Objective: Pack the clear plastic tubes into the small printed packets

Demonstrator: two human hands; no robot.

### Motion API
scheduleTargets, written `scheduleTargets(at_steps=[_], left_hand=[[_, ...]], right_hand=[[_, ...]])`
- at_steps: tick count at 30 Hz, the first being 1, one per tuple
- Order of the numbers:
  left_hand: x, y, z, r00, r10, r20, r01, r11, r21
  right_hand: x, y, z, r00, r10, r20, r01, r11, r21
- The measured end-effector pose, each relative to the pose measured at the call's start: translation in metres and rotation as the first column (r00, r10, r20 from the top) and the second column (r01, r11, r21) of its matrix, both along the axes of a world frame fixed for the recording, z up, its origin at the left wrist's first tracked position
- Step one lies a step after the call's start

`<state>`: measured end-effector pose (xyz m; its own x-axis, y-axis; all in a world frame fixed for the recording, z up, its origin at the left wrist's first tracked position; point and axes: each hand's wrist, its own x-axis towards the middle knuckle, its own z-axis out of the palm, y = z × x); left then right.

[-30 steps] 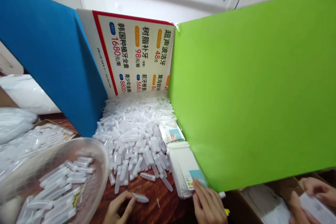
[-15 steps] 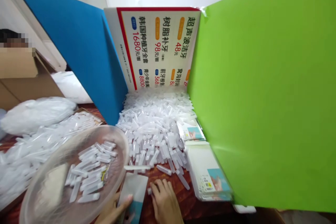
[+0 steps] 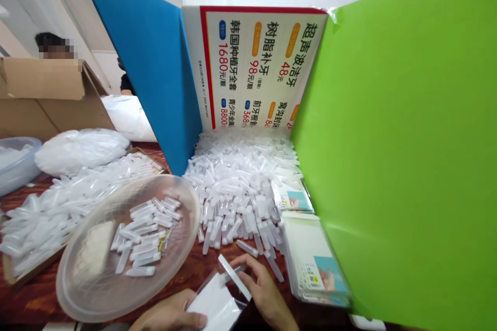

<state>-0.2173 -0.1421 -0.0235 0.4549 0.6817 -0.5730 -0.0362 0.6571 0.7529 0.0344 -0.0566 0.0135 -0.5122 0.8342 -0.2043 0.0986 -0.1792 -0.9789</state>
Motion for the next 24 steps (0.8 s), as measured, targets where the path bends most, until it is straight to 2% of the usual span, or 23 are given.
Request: scheduleTargets(at_steps=[3,6,8,10,12,14,16,17,18,20,24], left_hand=[[0.003,0.004,0.007,0.999,-0.010,0.048,0.009,1.000,0.020],[0.004,0.008,0.016,0.996,0.003,0.094,-0.005,1.000,0.027],[0.004,0.008,0.021,0.993,0.019,0.117,-0.026,0.998,0.051],[0.002,0.008,0.025,0.991,0.033,0.130,-0.045,0.995,0.086],[0.000,0.006,0.024,0.989,0.079,0.127,-0.093,0.989,0.111],[-0.001,0.004,0.020,0.978,0.165,0.124,-0.180,0.977,0.118],[-0.001,0.003,0.015,0.958,0.253,0.137,-0.268,0.957,0.112],[-0.001,0.003,0.014,0.949,0.280,0.146,-0.297,0.948,0.114],[-0.001,0.003,0.013,0.943,0.294,0.156,-0.313,0.943,0.116],[-0.001,0.001,0.013,0.933,0.309,0.182,-0.332,0.936,0.113],[-0.003,-0.005,0.019,0.900,0.381,0.213,-0.401,0.914,0.063]], right_hand=[[-0.007,-0.004,-0.012,0.997,0.034,-0.067,-0.041,0.993,-0.109],[-0.023,-0.008,-0.025,0.997,-0.032,-0.075,0.023,0.993,-0.117],[-0.031,-0.008,-0.027,0.998,-0.014,-0.061,0.011,0.998,-0.056],[-0.033,-0.004,-0.021,0.992,0.124,-0.020,-0.123,0.992,0.035],[-0.029,0.007,-0.012,0.973,0.191,0.129,-0.213,0.960,0.182],[-0.023,0.021,-0.005,0.918,0.078,0.388,-0.235,0.897,0.375],[-0.018,0.035,-0.005,0.776,-0.128,0.617,-0.290,0.797,0.530],[-0.017,0.040,-0.008,0.703,-0.193,0.684,-0.337,0.757,0.560],[-0.017,0.044,-0.012,0.651,-0.231,0.723,-0.376,0.730,0.571],[-0.017,0.048,-0.021,0.615,-0.254,0.746,-0.416,0.699,0.581],[-0.011,0.049,-0.037,0.538,-0.397,0.743,-0.388,0.666,0.637]])
